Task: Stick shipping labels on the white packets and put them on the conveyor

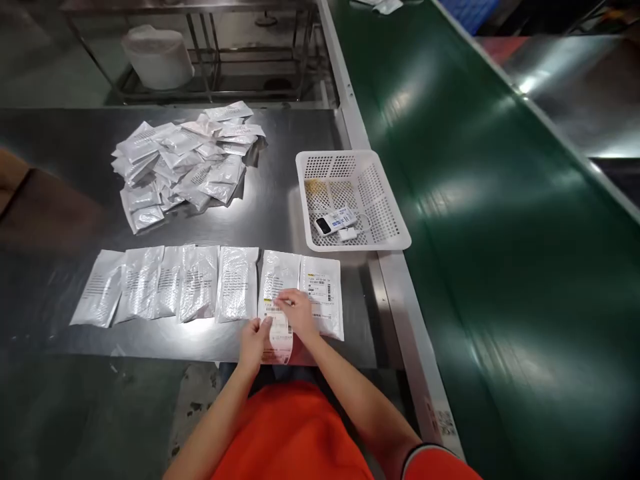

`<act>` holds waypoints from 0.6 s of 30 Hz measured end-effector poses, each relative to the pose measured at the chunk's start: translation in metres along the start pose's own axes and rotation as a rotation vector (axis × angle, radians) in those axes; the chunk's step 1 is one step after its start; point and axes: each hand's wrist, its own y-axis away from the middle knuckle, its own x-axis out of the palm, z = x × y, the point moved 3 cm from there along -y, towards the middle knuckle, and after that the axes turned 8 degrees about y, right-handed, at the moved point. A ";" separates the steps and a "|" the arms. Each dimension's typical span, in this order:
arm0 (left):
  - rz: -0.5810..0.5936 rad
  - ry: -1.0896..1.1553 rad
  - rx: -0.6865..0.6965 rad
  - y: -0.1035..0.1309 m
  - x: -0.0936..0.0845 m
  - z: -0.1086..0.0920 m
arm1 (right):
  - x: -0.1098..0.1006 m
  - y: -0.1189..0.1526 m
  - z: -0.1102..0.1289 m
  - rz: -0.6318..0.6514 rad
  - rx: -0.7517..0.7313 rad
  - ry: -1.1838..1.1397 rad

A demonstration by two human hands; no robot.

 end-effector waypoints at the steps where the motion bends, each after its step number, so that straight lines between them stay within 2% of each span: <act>1: -0.026 0.010 -0.016 0.001 -0.001 0.009 | 0.001 -0.016 -0.005 -0.063 0.008 0.048; 3: -0.054 0.022 -0.062 0.007 -0.007 0.028 | 0.006 -0.048 -0.016 -0.161 0.036 0.146; 6: -0.076 0.026 -0.148 0.029 -0.024 0.054 | 0.015 -0.080 -0.028 -0.217 0.019 0.304; 8: -0.063 0.018 -0.190 0.050 -0.038 0.068 | 0.021 -0.087 -0.032 -0.236 -0.028 0.412; 11: 0.098 -0.046 -0.237 0.085 -0.057 0.081 | 0.027 -0.080 -0.034 -0.245 -0.062 0.536; 13: 0.155 -0.119 -0.201 0.102 -0.069 0.080 | 0.032 -0.069 -0.033 -0.222 -0.071 0.641; 14: 0.142 -0.163 -0.152 0.107 -0.075 0.074 | 0.036 -0.062 -0.031 -0.179 -0.109 0.700; 16: 0.079 -0.253 -0.028 0.109 -0.083 0.054 | 0.047 -0.048 -0.028 -0.044 -0.245 0.810; 18: 0.064 -0.331 0.075 0.103 -0.086 0.028 | 0.058 -0.036 -0.027 0.089 -0.376 0.881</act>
